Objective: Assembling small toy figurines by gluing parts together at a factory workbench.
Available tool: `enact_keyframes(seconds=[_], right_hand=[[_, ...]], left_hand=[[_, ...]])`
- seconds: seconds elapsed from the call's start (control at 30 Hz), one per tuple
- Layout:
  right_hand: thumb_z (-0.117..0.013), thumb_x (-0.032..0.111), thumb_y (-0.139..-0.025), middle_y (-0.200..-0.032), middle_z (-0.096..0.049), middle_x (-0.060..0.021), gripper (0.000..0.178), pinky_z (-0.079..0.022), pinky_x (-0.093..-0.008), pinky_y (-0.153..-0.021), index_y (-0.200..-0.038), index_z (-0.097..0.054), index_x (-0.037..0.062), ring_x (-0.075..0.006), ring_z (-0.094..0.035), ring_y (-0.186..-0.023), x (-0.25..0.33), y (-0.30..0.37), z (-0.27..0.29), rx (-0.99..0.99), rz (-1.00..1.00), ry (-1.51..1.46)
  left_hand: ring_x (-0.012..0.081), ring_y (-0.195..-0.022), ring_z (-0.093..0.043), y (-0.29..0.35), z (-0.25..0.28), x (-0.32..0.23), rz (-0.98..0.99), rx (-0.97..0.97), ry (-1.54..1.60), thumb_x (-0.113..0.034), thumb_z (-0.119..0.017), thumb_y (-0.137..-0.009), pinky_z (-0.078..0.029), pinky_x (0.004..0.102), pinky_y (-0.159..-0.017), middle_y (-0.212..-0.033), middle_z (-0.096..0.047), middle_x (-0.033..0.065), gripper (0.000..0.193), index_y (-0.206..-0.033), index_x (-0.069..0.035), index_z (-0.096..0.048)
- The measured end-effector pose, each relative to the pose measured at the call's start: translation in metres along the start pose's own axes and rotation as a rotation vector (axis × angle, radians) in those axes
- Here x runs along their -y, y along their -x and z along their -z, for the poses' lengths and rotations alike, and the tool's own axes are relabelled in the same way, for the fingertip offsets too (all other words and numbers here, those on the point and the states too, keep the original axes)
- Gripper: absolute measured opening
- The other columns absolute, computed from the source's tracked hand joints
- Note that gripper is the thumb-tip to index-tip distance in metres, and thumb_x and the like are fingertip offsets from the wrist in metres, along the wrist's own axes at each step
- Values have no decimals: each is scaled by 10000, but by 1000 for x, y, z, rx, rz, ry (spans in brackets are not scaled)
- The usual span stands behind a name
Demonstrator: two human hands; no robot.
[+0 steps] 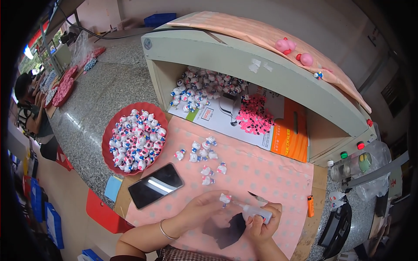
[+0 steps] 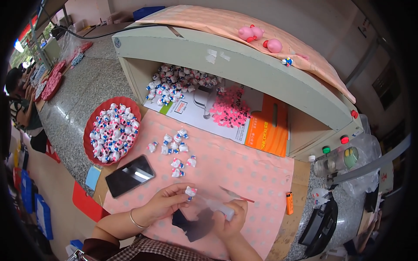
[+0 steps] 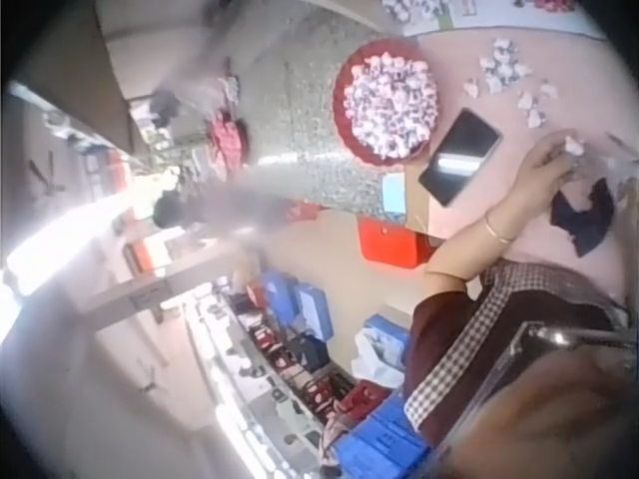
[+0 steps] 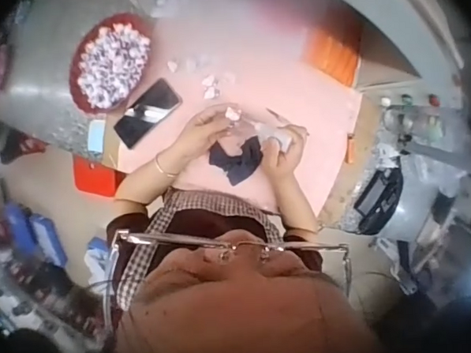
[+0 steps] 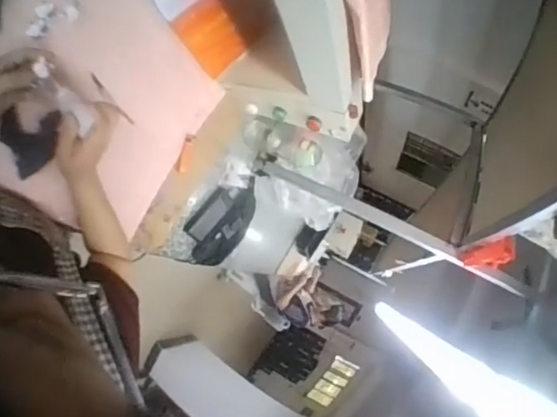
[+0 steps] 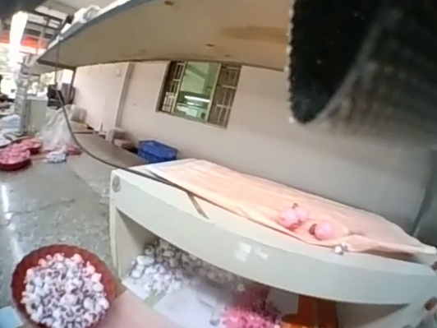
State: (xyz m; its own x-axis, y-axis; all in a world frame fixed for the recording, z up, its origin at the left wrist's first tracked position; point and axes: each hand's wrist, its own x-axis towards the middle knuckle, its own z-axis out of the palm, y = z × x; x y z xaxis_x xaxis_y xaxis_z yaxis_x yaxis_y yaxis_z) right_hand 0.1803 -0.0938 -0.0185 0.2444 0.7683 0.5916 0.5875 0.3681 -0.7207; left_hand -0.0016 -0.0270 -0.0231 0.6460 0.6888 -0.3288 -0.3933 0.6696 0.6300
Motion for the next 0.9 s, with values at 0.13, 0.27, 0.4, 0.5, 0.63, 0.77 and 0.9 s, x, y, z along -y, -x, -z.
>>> enact_keyframes(seconds=[0.13,0.27,0.4,0.5,0.63,0.77,0.9], right_hand=[[-533,26,-661,-744,-455,-100,209,-380,-301,-587,-860,-471,15,-209,-436,-676,0,6,-1,-30,-104,-51],[-545,13,-647,-750,-465,-99,231,-382,-303,-593,-865,-471,18,-219,-438,-683,4,5,-1,1,-73,-38],[-553,-1,-637,-753,-466,-102,243,-383,-304,-597,-864,-470,16,-223,-441,-688,6,1,-2,19,-63,-60],[-554,-2,-638,-749,-460,-105,240,-380,-303,-595,-863,-470,16,-222,-440,-686,4,0,-4,26,-38,-56],[-453,182,-830,-824,-357,-114,235,-364,-191,-410,-902,-375,-28,-93,-427,-506,-7,5,-3,123,-9,-14],[-483,99,-752,-795,-391,-109,180,-374,-238,-481,-875,-412,-12,-143,-433,-567,2,6,-5,19,-20,-49],[-517,18,-665,-759,-429,-103,200,-370,-285,-581,-855,-455,5,-194,-425,-668,4,9,-7,-47,-161,-104]], left_hand=[[96,-899,-532,1,-3,-3,-6,-31,-1,-20,-480,-841,-459,231,-746,-1042,-537,30,332,-1171,-53,-464],[89,-899,-531,2,-3,-5,-8,-39,-6,-20,-478,-843,-460,227,-751,-1048,-534,24,335,-1176,-57,-461],[82,-897,-531,3,-4,-6,-20,-35,12,-24,-472,-848,-459,223,-757,-1052,-531,19,346,-1191,-60,-447],[80,-901,-528,3,-6,-6,-21,-17,29,-28,-471,-850,-458,224,-758,-1047,-532,14,353,-1200,-64,-440],[76,-900,-520,1,-4,-1,-19,-19,-4,-35,-475,-850,-452,227,-760,-1036,-535,8,360,-1206,-74,-438],[79,-897,-516,1,-3,1,-21,-28,-23,-37,-486,-846,-446,230,-761,-1029,-538,9,363,-1204,-78,-440],[154,-1000,-519,0,4,5,-37,1,-81,-49,-487,-842,-435,271,-809,-1105,-522,57,385,-1220,-66,-414]])
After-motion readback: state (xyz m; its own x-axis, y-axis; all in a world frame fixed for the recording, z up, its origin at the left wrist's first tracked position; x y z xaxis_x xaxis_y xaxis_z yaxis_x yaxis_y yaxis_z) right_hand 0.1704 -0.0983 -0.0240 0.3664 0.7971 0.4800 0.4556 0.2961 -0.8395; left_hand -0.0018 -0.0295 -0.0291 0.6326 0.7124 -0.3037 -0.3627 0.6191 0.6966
